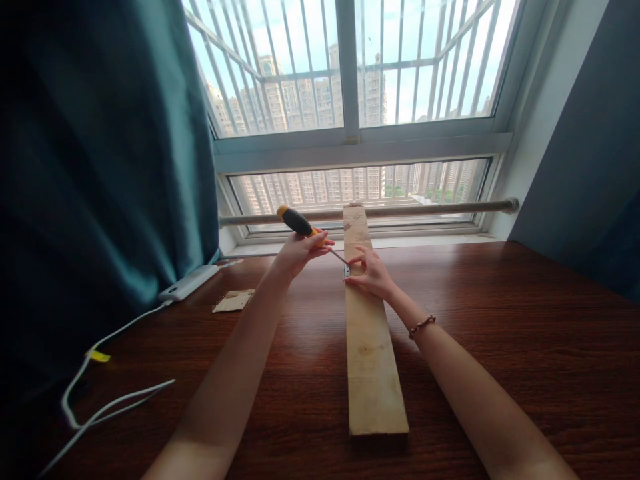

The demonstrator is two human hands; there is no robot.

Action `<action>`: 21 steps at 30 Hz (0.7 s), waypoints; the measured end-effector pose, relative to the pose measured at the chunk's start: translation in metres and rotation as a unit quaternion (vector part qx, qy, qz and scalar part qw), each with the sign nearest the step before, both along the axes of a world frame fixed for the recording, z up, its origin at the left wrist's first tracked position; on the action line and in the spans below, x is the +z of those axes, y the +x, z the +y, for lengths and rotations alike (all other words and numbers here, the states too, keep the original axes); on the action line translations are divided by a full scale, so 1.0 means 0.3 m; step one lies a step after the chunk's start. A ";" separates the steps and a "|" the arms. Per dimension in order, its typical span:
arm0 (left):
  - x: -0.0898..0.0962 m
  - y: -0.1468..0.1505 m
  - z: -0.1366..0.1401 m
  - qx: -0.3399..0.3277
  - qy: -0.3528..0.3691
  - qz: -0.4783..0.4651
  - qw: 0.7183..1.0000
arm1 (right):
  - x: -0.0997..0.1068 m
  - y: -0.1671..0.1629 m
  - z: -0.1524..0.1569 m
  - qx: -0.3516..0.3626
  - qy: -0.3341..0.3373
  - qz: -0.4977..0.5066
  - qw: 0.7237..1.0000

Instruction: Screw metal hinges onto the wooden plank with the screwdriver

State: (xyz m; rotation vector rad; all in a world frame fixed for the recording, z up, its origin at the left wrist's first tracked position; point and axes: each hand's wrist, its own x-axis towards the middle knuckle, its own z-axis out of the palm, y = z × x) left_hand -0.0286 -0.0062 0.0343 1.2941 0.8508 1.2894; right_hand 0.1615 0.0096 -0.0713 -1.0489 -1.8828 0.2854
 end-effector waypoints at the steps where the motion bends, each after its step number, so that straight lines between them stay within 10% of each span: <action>1: 0.001 0.004 -0.004 -0.002 0.000 0.004 1.000 | 0.001 0.000 -0.001 0.000 0.000 0.000 1.000; 21: 0.008 0.010 -0.011 0.014 0.020 0.023 0.999 | 0.000 0.001 0.005 -0.005 -0.005 -0.002 1.000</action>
